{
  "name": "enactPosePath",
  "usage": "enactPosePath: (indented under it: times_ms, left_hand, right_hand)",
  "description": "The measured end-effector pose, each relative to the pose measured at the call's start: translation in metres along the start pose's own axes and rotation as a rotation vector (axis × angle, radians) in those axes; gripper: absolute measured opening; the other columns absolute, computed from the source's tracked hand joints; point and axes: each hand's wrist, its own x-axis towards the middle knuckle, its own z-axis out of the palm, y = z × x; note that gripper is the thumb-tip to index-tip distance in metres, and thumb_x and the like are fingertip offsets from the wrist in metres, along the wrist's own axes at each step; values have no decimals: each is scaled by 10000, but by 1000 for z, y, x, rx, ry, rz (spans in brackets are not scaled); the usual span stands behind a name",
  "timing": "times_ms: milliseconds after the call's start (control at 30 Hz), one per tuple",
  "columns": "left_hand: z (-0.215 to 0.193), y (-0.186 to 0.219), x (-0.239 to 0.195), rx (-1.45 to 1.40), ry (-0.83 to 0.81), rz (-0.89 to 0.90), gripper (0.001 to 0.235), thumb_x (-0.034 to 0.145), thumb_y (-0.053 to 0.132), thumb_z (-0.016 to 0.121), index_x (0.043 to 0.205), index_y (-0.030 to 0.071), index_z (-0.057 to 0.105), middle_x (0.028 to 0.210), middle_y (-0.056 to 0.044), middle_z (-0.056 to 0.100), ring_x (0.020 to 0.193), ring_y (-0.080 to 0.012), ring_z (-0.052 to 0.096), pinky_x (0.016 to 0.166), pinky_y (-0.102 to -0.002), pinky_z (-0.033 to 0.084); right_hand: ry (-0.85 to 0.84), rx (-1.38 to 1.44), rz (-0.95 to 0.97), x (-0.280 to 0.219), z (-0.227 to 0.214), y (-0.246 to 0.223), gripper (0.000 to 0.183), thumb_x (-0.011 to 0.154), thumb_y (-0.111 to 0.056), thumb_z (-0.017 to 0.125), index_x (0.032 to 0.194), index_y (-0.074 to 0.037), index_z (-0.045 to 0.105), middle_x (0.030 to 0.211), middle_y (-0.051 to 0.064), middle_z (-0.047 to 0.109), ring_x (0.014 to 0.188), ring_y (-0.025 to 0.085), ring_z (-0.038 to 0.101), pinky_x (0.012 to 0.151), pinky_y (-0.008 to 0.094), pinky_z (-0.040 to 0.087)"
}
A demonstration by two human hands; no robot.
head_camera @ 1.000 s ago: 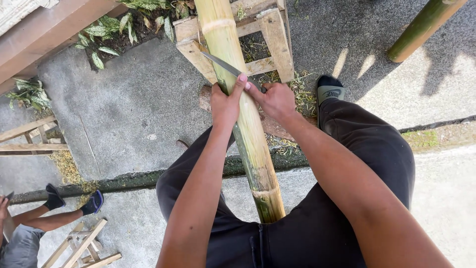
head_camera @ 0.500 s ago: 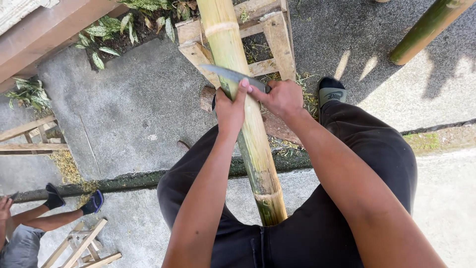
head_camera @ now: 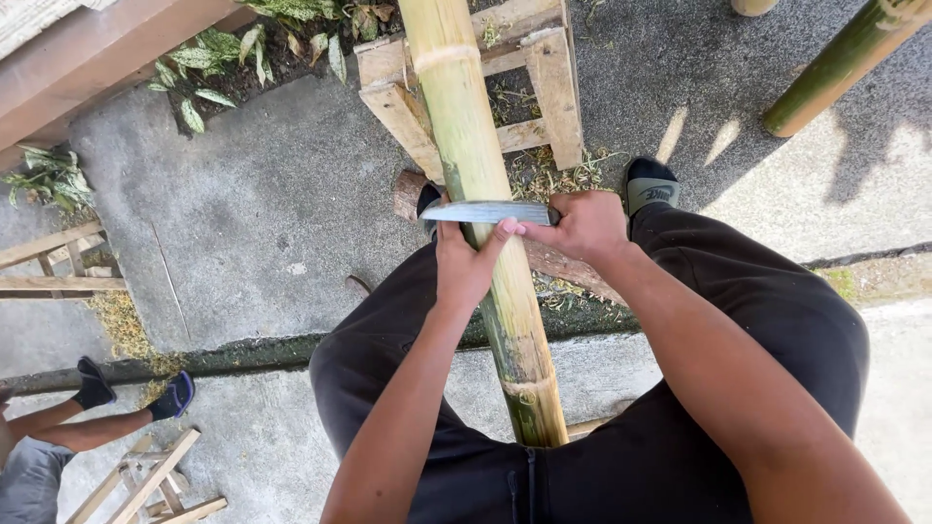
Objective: The recorder is scraping the outer green layer off a bamboo pole using a knife to prepare it for manufacturing.
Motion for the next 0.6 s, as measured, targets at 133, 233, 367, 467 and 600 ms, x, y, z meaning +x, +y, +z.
enactPosePath:
  times_ms: [133,233,367,467,600]
  left_hand:
    - [4,3,-1,-75,42,21,998,863,602,745,1442,-148,429,1392,-338,540,1290,-432,576,1084,-480,475]
    - [9,0,15,-73,65,-53,943,866,617,724,1383,-135,487,1283,-299,621,1179,-397,657,1011,-462,523]
    - [9,-3,59,-50,34,-244,934,837,730,654,1260,-101,599,1103,-237,737,992,-332,766,914,-418,586]
    - [1,22,89,-86,-21,-382,983,760,771,670,1201,-104,598,1066,-240,743,939,-311,786,871,-418,623]
    - [-7,26,72,-158,-78,-332,1031,717,755,700,1259,-98,496,1096,-242,706,946,-304,780,846,-423,647]
  right_hand:
    - [146,-68,-103,4,-7,-6,842,788,-925,527,596,-114,646,516,89,591,530,301,657,490,427,516]
    - [57,-43,20,19,-22,-22,862,773,-933,524,599,-101,664,505,110,599,533,309,670,499,431,527]
    - [32,-13,143,45,-38,-38,922,785,-960,505,615,-74,691,529,134,625,553,308,686,503,433,539]
    - [19,112,354,55,-38,-49,918,839,-955,443,700,-90,719,611,143,651,628,326,688,585,436,538]
    - [-182,290,471,41,-28,-36,920,823,-951,425,670,-82,689,584,115,649,575,265,702,517,411,550]
